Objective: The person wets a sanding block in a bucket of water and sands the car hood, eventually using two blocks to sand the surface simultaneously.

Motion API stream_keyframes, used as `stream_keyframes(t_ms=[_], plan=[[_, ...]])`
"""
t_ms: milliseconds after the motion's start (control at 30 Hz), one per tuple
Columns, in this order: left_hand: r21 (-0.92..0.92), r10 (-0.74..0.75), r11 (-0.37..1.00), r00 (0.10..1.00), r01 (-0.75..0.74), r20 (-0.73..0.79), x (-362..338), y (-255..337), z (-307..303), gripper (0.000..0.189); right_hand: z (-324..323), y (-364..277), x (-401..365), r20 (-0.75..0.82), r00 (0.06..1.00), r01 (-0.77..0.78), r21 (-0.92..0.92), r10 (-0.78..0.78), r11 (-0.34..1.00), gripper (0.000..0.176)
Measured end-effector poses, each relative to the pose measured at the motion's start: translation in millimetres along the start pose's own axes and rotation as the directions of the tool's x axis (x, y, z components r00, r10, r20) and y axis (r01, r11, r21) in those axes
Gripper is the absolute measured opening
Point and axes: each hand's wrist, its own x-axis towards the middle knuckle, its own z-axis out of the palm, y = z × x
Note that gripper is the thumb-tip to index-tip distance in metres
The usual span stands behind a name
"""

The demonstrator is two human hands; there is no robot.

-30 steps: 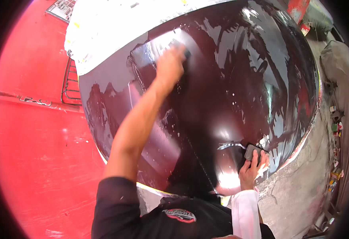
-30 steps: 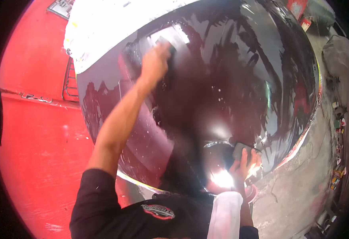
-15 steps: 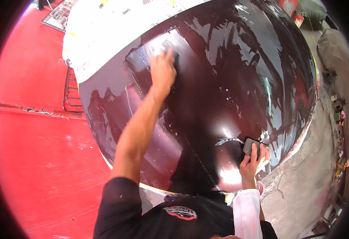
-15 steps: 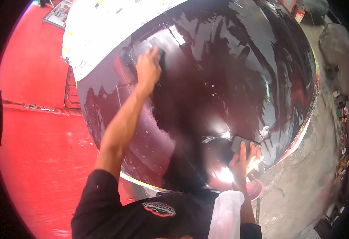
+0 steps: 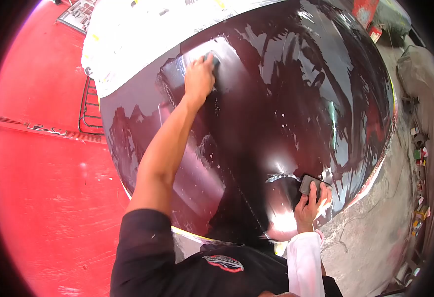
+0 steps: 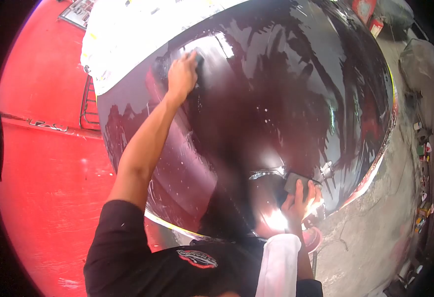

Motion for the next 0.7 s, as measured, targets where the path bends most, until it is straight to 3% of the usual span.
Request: stream_keyframes(t_ms=[100,133,167,233,333,433,467,567,633,667,700], plan=[[0.017,-0.087,0.996,0.992,0.085,0.092,-3,16,0,0.036,-3,-4,1,0.021,0.999,-0.026,0.002,0.026,1.000,0.039],[-0.058,-0.011,0.998,0.998,0.007,-0.064,-30,26,2,0.038,-1,-2,-1,0.016,1.000,-0.022,0.012,0.022,1.000,0.040],[-0.051,0.022,0.998,0.999,-0.025,-0.045,-50,40,-4,0.040,-2,-3,-3,0.020,0.999,-0.028,0.018,0.027,0.999,0.040],[-0.160,0.200,0.959,0.958,-0.234,-0.204,-59,36,-6,0.036,-1,-1,-1,0.020,0.999,-0.031,0.030,0.030,0.999,0.042],[-0.036,-0.085,0.995,0.987,0.090,0.137,7,11,-6,0.033,0,2,-2,0.018,1.000,-0.009,0.012,0.009,1.000,0.041],[-0.038,-0.144,0.988,0.987,0.147,0.073,6,26,1,0.034,-4,4,-1,0.018,1.000,-0.015,0.019,0.015,1.000,0.040],[-0.079,-0.039,0.996,0.994,0.032,-0.099,-19,28,13,0.036,-2,3,0,0.017,1.000,-0.023,0.021,0.023,1.000,0.039],[-0.168,0.089,0.978,0.974,-0.126,-0.207,-46,39,5,0.030,2,-1,-1,0.015,0.999,-0.037,0.008,0.037,0.999,0.038],[-0.117,-0.062,0.990,0.991,0.075,0.117,-5,16,-6,0.033,3,3,-5,-0.003,1.000,0.001,-0.011,-0.001,1.000,0.038],[-0.005,-0.192,0.980,0.960,0.198,0.204,20,14,-8,0.041,2,3,-6,0.009,1.000,-0.020,0.016,0.019,1.000,0.039],[0.020,-0.122,0.992,0.992,0.122,0.018,23,4,20,0.047,1,2,-5,0.022,0.999,-0.029,0.022,0.029,0.999,0.043]])
